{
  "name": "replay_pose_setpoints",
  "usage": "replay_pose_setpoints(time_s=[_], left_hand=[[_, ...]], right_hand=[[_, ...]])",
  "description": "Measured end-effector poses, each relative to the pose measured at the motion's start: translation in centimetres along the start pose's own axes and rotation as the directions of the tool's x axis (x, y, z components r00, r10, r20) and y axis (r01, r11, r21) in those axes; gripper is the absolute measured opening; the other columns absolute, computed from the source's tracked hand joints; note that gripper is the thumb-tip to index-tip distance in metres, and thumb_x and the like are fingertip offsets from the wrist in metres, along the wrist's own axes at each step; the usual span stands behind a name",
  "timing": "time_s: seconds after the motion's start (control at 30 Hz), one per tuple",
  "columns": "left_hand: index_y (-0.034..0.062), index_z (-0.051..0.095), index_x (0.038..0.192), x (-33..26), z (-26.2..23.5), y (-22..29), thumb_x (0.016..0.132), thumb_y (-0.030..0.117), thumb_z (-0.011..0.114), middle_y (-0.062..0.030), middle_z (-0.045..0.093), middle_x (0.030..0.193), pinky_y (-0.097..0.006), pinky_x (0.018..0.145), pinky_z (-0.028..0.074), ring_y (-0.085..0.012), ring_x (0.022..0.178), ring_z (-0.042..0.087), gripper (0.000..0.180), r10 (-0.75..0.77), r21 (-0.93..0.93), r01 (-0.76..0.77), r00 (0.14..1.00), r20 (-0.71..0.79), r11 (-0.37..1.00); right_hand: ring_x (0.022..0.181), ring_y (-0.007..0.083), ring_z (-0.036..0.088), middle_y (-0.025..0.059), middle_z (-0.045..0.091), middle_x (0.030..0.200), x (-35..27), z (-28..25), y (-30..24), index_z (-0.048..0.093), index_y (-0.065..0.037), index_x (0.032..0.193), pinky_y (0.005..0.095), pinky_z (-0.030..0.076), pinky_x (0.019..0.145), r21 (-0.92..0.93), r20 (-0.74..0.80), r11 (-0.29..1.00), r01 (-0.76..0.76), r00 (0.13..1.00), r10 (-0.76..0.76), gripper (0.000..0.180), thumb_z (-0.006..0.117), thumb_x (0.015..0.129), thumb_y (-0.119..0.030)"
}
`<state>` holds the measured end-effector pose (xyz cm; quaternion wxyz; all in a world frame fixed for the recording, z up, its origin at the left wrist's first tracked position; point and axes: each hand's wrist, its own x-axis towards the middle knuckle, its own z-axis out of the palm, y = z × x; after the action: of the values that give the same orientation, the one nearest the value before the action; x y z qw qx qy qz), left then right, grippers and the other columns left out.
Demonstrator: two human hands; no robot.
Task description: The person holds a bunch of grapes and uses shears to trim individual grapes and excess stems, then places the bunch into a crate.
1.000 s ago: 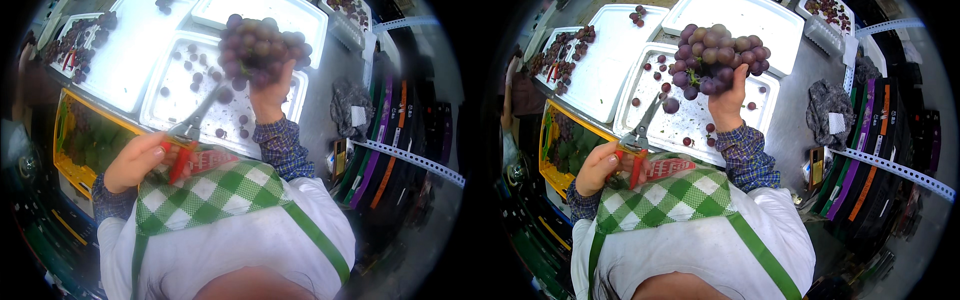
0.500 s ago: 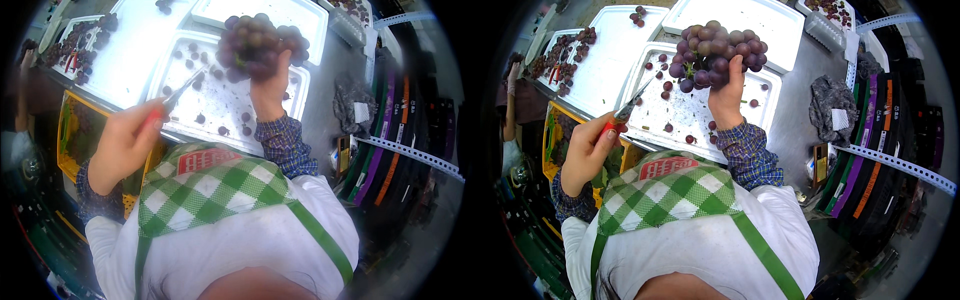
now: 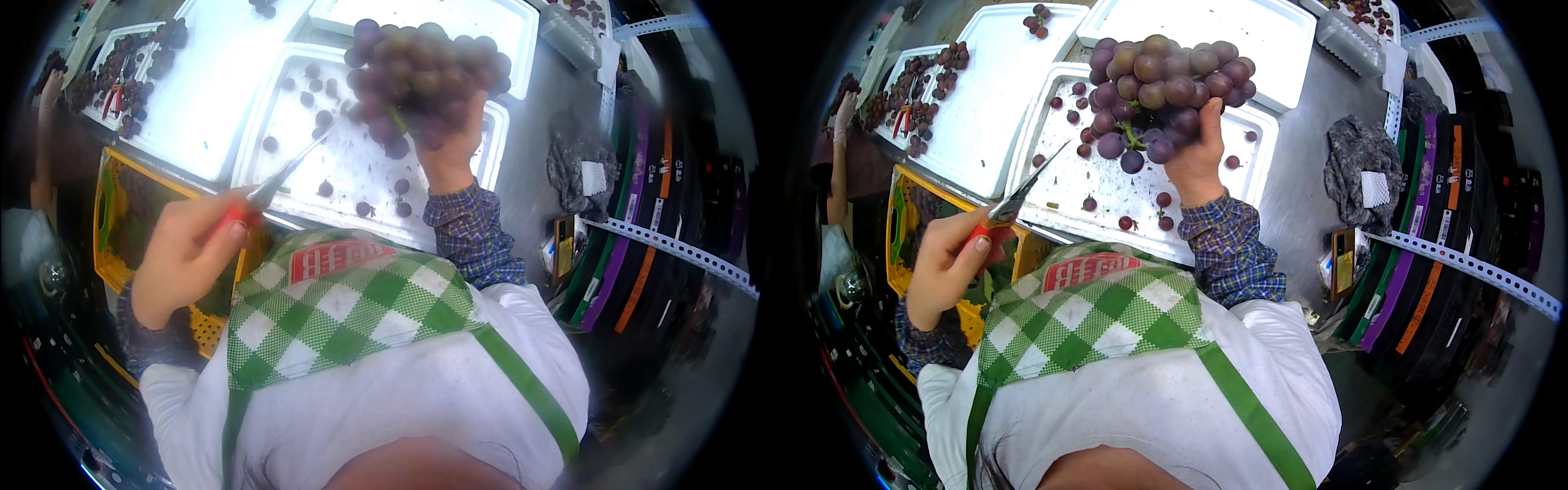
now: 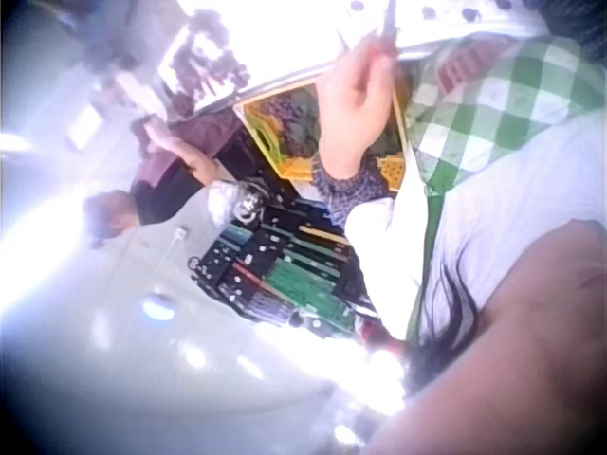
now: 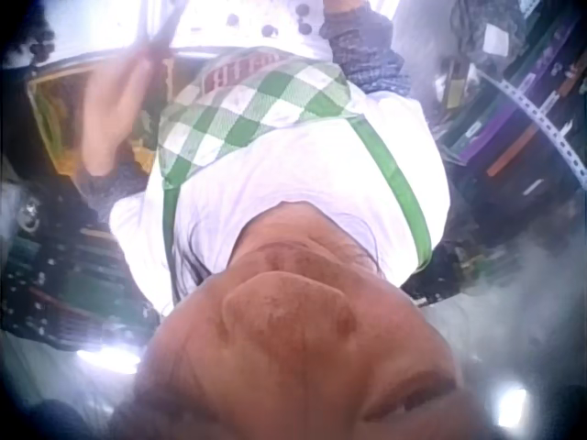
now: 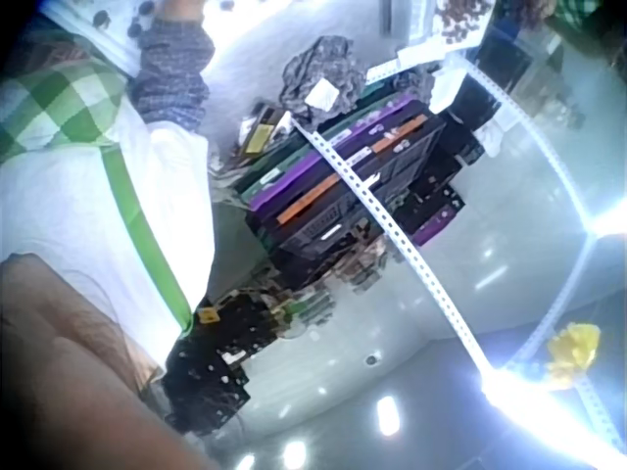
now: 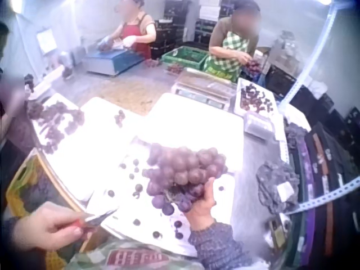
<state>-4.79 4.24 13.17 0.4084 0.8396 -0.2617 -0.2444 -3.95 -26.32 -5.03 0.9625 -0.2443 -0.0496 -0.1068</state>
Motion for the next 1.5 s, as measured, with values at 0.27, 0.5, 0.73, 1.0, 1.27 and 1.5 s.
replay_pose_setpoints(time_s=[0.27, 0.5, 0.73, 1.0, 1.27, 1.5], left_hand=[[-0.0066, 0.055, 0.132, -0.6, -2.9, 4.5, 0.086, 0.01, 0.065, -0.0238, 0.061, 0.118, -0.042, 0.089, 0.048, -0.0379, 0.099, 0.059, 0.05, 0.15, 0.653, -0.281, 0.957, 0.25, 0.704], [-0.0065, 0.056, 0.131, 0.0, -0.9, 6.6, 0.082, 0.004, 0.066, -0.024, 0.062, 0.115, -0.044, 0.09, 0.048, -0.0384, 0.1, 0.059, 0.051, 0.063, 0.636, -0.255, 0.949, 0.308, 0.728], [-0.0089, 0.058, 0.126, 1.2, 0.2, 6.4, 0.085, 0.005, 0.065, -0.022, 0.064, 0.106, -0.043, 0.083, 0.049, -0.0377, 0.09, 0.06, 0.044, 0.033, 0.592, -0.242, 0.939, 0.341, 0.769], [-0.0104, 0.057, 0.125, 1.9, 0.3, 6.0, 0.085, 0.006, 0.065, -0.0217, 0.064, 0.098, -0.043, 0.077, 0.05, -0.0374, 0.086, 0.061, 0.043, -0.043, 0.545, -0.198, 0.916, 0.398, 0.815], [-0.01, 0.058, 0.124, 2.6, 0.3, 4.8, 0.085, 0.005, 0.065, -0.0215, 0.064, 0.091, -0.043, 0.072, 0.05, -0.0386, 0.08, 0.062, 0.043, -0.025, 0.425, -0.182, 0.899, 0.438, 0.887], [-0.0082, 0.06, 0.124, 2.0, -0.2, 3.6, 0.085, 0.004, 0.065, -0.0208, 0.064, 0.09, -0.042, 0.071, 0.051, -0.0364, 0.079, 0.062, 0.041, 0.054, 0.394, -0.22, 0.919, 0.391, 0.892]], right_hand=[[0.13, 0.0295, 0.052, 0.0131, 0.05, 0.142, -2.9, -1.7, 0.4, 0.039, -0.008, 0.147, 0.045, 0.041, 0.112, -0.141, 0.011, 0.962, -0.235, 0.971, 0.239, 0.071, 0.047, 0.099, -0.06], [0.129, 0.0286, 0.053, 0.0134, 0.051, 0.141, -4.5, -1.3, 1.7, 0.036, -0.007, 0.148, 0.0451, 0.041, 0.112, 0.048, -0.038, 0.898, -0.437, 0.898, 0.439, 0.068, 0.045, 0.101, -0.055], [0.127, 0.0284, 0.054, 0.0142, 0.052, 0.139, -5.5, -1.0, 1.0, 0.037, -0.006, 0.146, 0.0447, 0.043, 0.111, -0.065, 0.015, 0.904, -0.423, 0.905, 0.425, 0.068, 0.051, 0.099, -0.053], [0.126, 0.0275, 0.054, 0.0135, 0.052, 0.137, -5.2, -0.3, 0.8, 0.035, -0.005, 0.146, 0.0435, 0.044, 0.109, -0.099, 0.014, 0.896, -0.433, 0.9, 0.436, 0.071, 0.057, 0.096, -0.051], [0.126, 0.0268, 0.054, 0.0136, 0.052, 0.136, -4.9, 0.6, 0.6, 0.034, -0.005, 0.146, 0.0428, 0.045, 0.109, -0.191, 0.024, 0.888, -0.418, 0.903, 0.429, 0.073, 0.059, 0.095, -0.051], [0.127, 0.0281, 0.054, 0.014, 0.052, 0.137, -4.7, 0.1, 1.5, 0.036, -0.005, 0.145, 0.0439, 0.044, 0.11, -0.01, -0.06, 0.874, -0.486, 0.872, 0.485, 0.07, 0.057, 0.096, -0.05]])
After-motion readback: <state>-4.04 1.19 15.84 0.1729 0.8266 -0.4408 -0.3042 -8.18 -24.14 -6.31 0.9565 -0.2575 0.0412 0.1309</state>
